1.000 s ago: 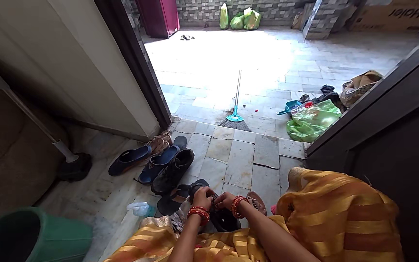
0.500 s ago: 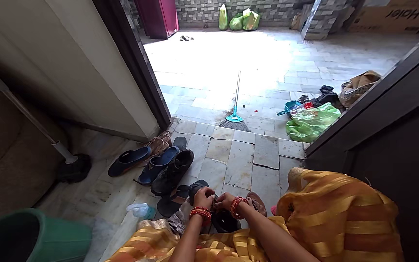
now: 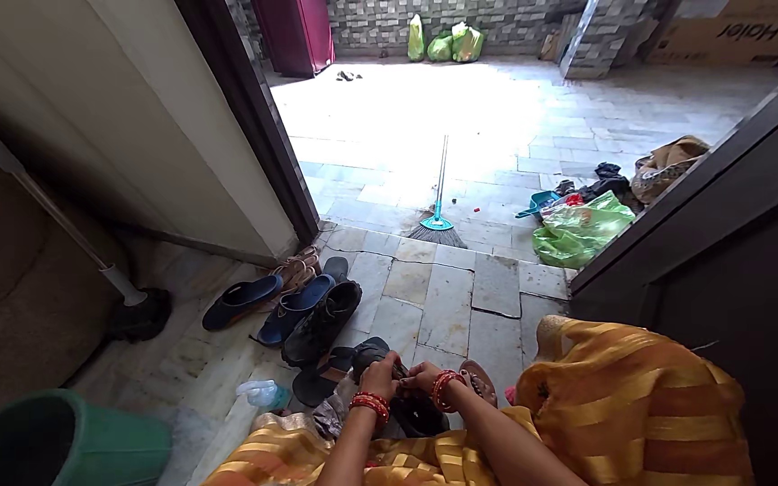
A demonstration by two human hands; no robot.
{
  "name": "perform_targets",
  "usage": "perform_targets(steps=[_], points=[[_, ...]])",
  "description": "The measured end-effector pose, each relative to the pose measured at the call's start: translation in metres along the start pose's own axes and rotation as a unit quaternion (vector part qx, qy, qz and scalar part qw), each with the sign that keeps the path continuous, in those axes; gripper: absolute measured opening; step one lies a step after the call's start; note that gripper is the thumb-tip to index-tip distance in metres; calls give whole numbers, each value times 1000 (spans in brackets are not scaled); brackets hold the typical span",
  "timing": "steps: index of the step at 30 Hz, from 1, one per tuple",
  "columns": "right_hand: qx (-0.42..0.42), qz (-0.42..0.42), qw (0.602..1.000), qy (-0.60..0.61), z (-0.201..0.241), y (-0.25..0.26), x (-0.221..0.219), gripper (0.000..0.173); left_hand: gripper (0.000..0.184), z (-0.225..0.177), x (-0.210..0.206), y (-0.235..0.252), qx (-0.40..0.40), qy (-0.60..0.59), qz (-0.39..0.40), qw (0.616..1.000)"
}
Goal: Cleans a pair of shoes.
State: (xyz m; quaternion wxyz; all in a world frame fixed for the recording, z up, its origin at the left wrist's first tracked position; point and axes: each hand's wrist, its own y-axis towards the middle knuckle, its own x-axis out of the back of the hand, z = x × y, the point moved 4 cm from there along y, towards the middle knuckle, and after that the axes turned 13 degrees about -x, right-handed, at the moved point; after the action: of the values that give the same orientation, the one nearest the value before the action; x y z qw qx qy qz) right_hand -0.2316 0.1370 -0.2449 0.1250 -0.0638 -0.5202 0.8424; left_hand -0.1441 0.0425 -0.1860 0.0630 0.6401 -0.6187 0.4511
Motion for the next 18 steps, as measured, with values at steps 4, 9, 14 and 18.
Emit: perform_targets(steps=[4, 9, 14, 18], points=[[-26, -7, 998, 59, -3, -2, -1, 16, 42, 5, -1, 1, 8, -37, -35, 999], [-34, -14, 986, 161, -4, -5, -2, 15, 37, 12, -1, 0, 30, -84, -68, 994], [-24, -33, 989, 144, -4, -5, 2, 11, 34, 15, 1, -2, 51, -130, -74, 987], [1, -55, 998, 31, -1, -2, 0, 20, 34, 12, 0, -1, 67, -145, -61, 985]])
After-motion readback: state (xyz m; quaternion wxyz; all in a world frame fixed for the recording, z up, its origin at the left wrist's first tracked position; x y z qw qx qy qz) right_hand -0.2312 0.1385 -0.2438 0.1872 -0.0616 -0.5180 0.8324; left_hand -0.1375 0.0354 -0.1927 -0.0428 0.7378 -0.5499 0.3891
